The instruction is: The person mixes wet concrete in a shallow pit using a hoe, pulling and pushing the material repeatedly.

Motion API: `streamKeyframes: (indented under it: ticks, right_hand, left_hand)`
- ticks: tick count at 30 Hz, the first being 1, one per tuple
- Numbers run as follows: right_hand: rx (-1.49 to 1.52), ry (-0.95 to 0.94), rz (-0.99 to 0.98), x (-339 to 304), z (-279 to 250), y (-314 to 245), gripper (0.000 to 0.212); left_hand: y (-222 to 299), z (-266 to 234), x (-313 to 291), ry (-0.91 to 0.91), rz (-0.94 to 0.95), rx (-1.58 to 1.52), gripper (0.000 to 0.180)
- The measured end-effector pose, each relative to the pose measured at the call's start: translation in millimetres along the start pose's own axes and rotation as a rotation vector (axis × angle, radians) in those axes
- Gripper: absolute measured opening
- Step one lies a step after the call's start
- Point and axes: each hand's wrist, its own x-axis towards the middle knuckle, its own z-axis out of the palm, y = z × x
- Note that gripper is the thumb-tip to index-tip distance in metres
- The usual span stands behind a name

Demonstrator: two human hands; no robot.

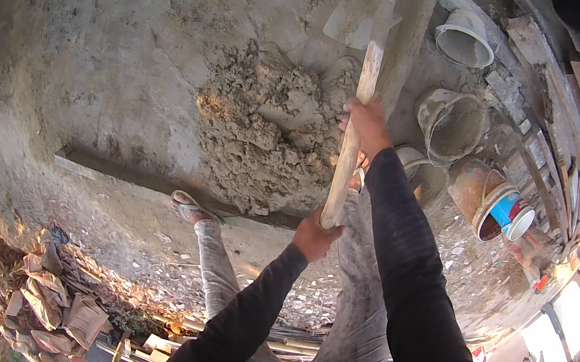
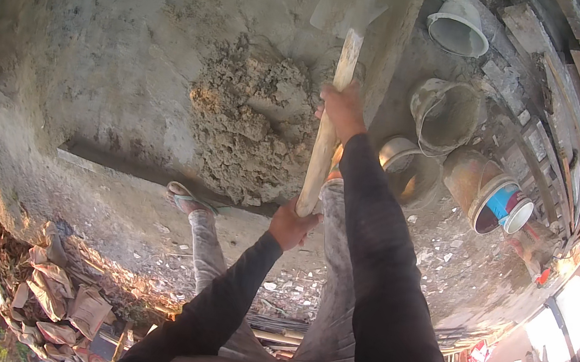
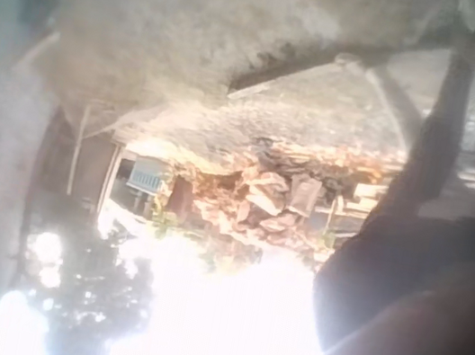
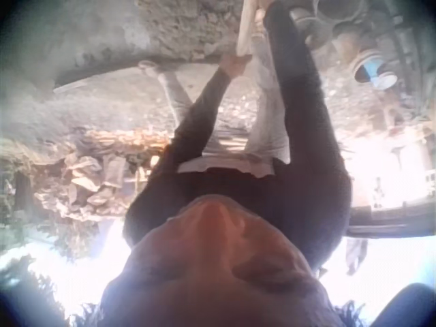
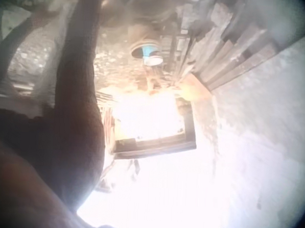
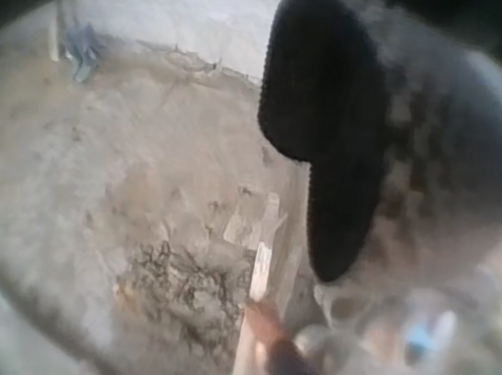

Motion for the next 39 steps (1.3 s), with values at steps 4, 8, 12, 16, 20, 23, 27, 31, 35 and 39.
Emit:
streamKeyframes:
  ticks: [4,8,12,16,20,23,27,31,35,39]
  right_hand:
    - [0.069,0.045,0.121,86,6,37,0.019]
    - [-0.03,0.044,0.439,-3,67,145,0.019]
    - [0.712,-0.001,0.537,-92,76,178,0.01]
    - [0.582,-0.122,0.601,-139,68,78,0.01]
    - [0.677,-0.228,0.662,-154,-33,59,0.009]
    - [0.853,-0.262,0.77,-196,-87,34,0.007]
    - [0.955,-0.212,0.703,-250,-134,8,0.01]
    - [0.947,-0.02,0.608,-286,-209,15,0.01]
    - [0.844,0.28,0.518,-302,-236,34,0.008]
    - [0.885,0.601,0.462,-274,-171,81,0.01]
  left_hand:
    - [48,-30,41,-0.119,0.012,-0.022,0.026]
    - [-15,-85,-49,-0.052,-0.245,0.109,0.03]
    - [26,-107,-144,-0.007,-0.272,0.311,0.03]
    - [84,-65,-224,-0.004,-0.267,-0.054,0.032]
    - [129,48,-265,-0.13,-0.374,-0.36,0.043]
    - [120,103,-281,-0.245,-0.406,-0.34,0.051]
    - [95,151,-306,-0.332,-0.429,-0.278,0.063]
    - [125,175,-328,-0.529,-0.422,-0.168,0.078]
    - [142,135,-310,-0.708,-0.535,0.131,0.081]
    - [40,17,-236,-0.417,0.065,0.818,0.058]
